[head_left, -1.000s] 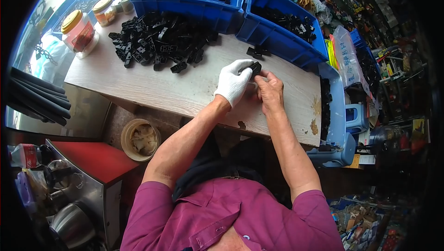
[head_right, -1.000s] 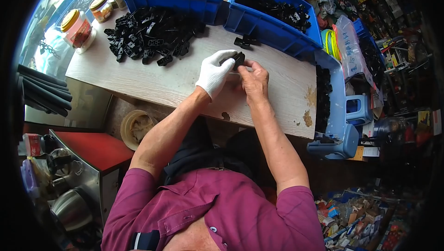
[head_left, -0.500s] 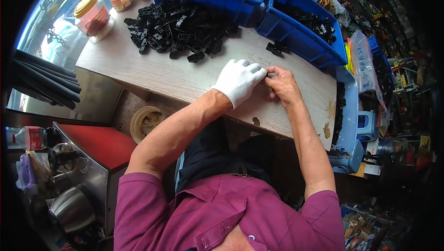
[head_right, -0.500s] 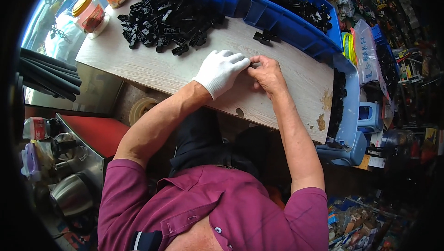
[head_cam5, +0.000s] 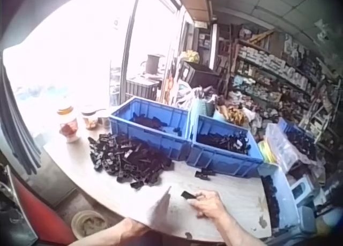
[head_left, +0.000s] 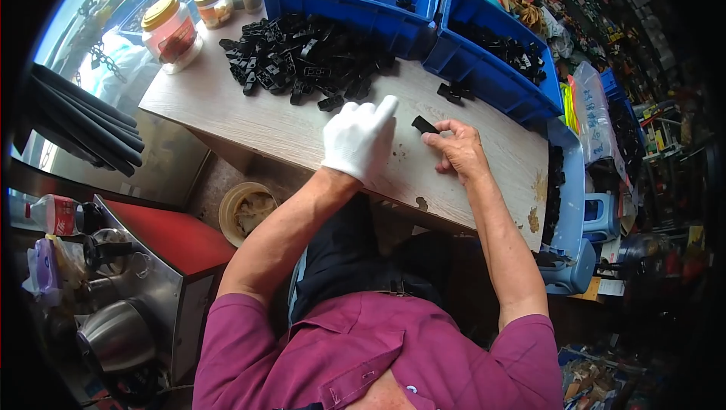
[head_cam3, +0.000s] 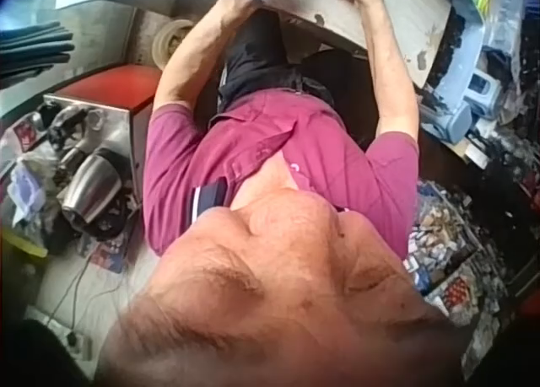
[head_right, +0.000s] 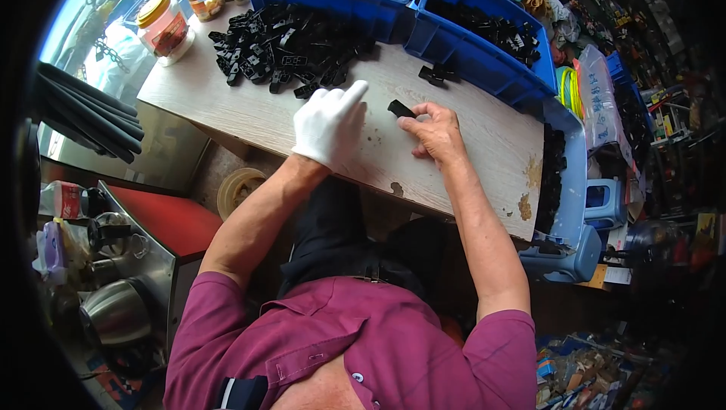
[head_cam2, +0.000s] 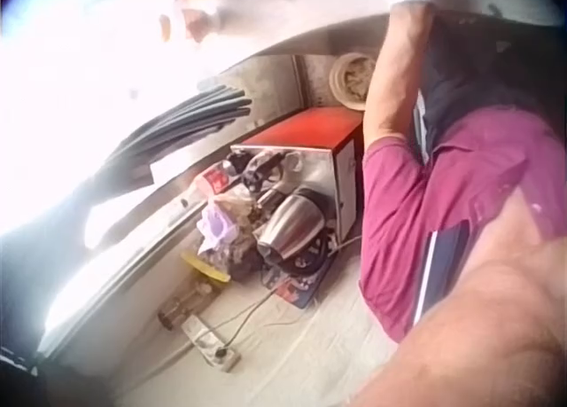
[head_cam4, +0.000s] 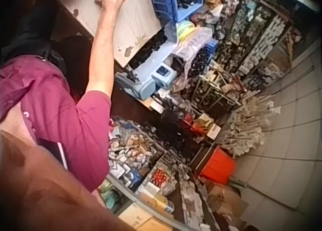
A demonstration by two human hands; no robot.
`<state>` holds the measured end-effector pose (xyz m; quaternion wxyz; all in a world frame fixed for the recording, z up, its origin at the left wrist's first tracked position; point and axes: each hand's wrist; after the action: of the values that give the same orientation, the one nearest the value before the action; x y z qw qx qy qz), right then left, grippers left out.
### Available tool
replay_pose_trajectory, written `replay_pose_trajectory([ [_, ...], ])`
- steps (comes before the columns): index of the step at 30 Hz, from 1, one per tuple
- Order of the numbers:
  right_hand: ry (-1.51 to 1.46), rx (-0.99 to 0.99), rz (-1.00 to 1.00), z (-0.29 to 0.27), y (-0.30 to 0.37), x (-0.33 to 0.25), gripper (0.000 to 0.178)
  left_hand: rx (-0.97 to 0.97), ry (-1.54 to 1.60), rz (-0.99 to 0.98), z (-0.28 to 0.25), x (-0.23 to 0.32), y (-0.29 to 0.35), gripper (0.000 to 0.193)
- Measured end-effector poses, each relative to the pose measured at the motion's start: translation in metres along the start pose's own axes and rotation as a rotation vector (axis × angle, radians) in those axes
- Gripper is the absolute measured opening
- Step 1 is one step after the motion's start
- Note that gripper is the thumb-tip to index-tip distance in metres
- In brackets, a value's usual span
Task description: Sorting and inspecting small black plastic components at a workbench in a workshop.
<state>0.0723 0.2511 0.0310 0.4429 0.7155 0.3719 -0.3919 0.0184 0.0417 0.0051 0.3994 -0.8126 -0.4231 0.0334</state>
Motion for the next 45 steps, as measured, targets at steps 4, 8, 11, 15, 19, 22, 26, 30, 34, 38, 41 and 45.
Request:
replay_pose_trajectory([
  [4, -0.248, 0.091, 0.024, -0.013, 0.013, 0.011, 0.034, -0.165, -0.249, -0.203, -0.022, -0.051, 0.009, 0.029],
  [8, -0.412, 0.203, 0.004, -0.050, 0.018, 0.030, 0.035, -0.216, -0.332, -0.158, -0.021, -0.065, 0.012, 0.027],
  [11, -0.484, 0.395, -0.025, -0.089, 0.016, 0.042, 0.031, -0.108, -0.246, -0.075, -0.021, -0.063, 0.021, 0.024],
  [15, -0.574, 0.818, -0.009, -0.157, 0.010, 0.056, 0.026, -0.099, -0.137, 0.086, -0.020, -0.046, 0.024, 0.019],
  [19, -0.586, 0.992, 0.016, -0.187, 0.006, 0.069, 0.033, -0.156, 0.041, 0.079, -0.006, -0.036, 0.010, 0.013],
  [22, -0.514, 0.812, -0.020, -0.160, 0.003, 0.063, 0.032, -0.147, 0.064, 0.047, 0.007, -0.037, 0.007, 0.012],
  [26, -0.403, 0.553, -0.031, -0.114, -0.006, 0.041, 0.032, -0.184, 0.067, 0.073, 0.012, -0.024, -0.001, 0.007],
  [30, -0.328, 0.392, -0.043, -0.077, -0.022, 0.024, 0.034, -0.323, -0.035, 0.169, 0.009, -0.014, -0.010, 0.009],
  [34, -0.195, 0.399, -0.016, -0.045, -0.044, 0.008, 0.046, -0.534, -0.074, 0.155, 0.009, -0.009, -0.020, 0.014],
  [38, 0.014, 0.410, -0.049, -0.028, -0.054, -0.009, 0.050, -0.584, -0.039, 0.132, -0.004, -0.005, -0.027, 0.017],
  [41, 0.102, 0.399, -0.050, -0.017, -0.062, -0.017, 0.050, -0.725, -0.005, 0.150, -0.008, -0.013, -0.034, 0.020],
  [45, 0.196, 0.433, -0.095, -0.011, -0.072, -0.018, 0.051, -0.896, -0.018, 0.180, -0.016, -0.014, -0.046, 0.023],
])
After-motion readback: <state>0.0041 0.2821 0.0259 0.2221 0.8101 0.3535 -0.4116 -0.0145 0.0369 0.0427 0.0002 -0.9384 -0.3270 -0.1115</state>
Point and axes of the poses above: each hand's wrist, its own y-axis away from the middle knuckle, its own z-axis out of the palm, x = y × z, and after that the axes turned 6 degrees about -y, right-handed
